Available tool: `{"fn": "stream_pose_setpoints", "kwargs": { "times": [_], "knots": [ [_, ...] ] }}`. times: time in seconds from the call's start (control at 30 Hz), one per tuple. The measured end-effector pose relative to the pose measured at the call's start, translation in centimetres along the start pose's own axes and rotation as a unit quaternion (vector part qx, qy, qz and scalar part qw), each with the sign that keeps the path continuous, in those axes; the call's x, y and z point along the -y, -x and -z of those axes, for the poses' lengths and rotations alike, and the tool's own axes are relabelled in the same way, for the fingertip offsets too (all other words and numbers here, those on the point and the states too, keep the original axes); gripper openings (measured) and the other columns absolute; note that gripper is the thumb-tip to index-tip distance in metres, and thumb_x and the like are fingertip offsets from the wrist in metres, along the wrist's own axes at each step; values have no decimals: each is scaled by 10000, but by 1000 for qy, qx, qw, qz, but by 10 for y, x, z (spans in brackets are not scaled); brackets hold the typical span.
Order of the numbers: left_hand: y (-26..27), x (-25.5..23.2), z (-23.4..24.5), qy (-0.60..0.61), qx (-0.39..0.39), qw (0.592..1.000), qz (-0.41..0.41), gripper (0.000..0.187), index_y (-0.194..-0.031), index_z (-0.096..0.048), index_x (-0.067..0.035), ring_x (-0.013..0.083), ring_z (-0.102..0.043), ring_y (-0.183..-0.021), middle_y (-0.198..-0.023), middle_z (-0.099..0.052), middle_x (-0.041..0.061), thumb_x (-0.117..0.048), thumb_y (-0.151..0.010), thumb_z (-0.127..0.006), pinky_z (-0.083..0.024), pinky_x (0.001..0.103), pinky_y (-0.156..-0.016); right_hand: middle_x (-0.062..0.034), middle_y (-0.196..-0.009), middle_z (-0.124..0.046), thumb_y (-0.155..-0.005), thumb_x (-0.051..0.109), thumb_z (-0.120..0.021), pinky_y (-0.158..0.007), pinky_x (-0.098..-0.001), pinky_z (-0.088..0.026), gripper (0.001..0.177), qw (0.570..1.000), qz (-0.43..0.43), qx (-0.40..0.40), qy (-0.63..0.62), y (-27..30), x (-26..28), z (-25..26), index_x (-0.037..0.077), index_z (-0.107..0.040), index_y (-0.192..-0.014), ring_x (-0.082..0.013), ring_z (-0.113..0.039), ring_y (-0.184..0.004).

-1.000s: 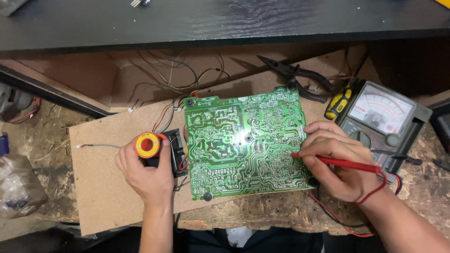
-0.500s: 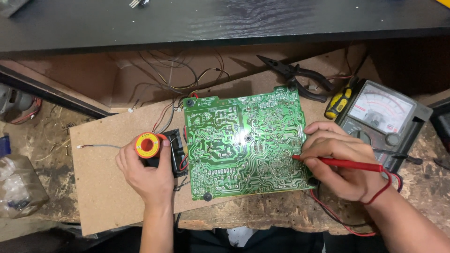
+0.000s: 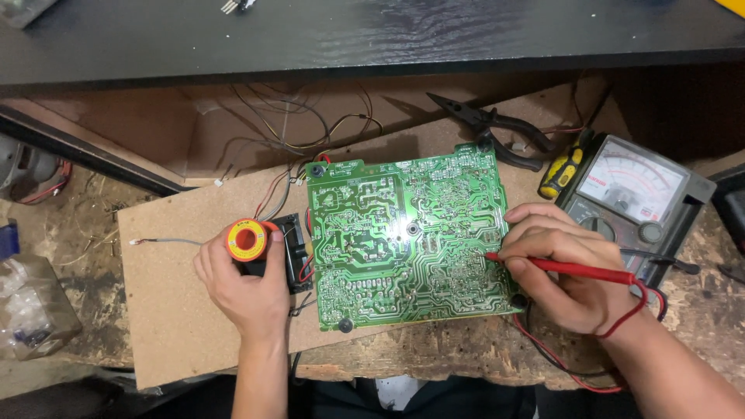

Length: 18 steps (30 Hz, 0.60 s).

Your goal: The person uses a soldering iron and solder to attach a component to a green circuit board. They then use a multimeter to test the connections on the board.

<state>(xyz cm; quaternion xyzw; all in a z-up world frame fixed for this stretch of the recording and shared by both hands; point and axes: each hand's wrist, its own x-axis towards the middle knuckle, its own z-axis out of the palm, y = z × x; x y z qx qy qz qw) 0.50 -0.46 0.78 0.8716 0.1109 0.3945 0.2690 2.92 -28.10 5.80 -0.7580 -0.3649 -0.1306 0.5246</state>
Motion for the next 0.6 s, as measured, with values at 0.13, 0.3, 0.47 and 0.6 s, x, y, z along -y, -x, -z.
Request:
{"fn": "stream_pose_setpoints", "kwargs": {
  "times": [0.13, 0.3, 0.47, 0.6],
  "knots": [
    [0, 0, 0, 0, 2, 1000, 8, 303, -902, -498, 15, 251, -402, -798, -825, -476, 112, -154, -720, -671, -336, 333, -711, -73, -613, -549, -749, 56, -457, -807, -371, -434, 102, 1000, -2, -13, 3, 1, 1, -2, 17, -510, -671, -172, -527, -541],
    [1, 1, 0, -1, 4, 1000, 14, 298, -898, -495, 12, 240, -389, -789, -818, -472, 107, -161, -724, -665, -332, 325, -692, -61, -607, -555, -745, 75, -458, -799, -362, -431, 115, 1000, 9, 9, 5, -1, 0, 1, 23, -513, -658, -163, -530, -534],
    [0, 1, 0, -1, 6, 1000, 16, 302, -905, -497, 8, 242, -394, -796, -826, -477, 106, -162, -720, -665, -332, 328, -700, -43, -607, -555, -751, 99, -466, -804, -352, -411, 121, 1000, -4, 15, 0, -2, 1, 1, 42, -522, -661, -146, -533, -533],
    [0, -1, 0, 3, 2, 1000, 10, 296, -901, -501, 11, 246, -398, -794, -820, -480, 107, -159, -723, -665, -334, 328, -700, -45, -608, -565, -744, 93, -472, -810, -347, -408, 114, 1000, 0, 21, -2, -1, -1, 1, 39, -529, -661, -142, -541, -533]
  ]
}}
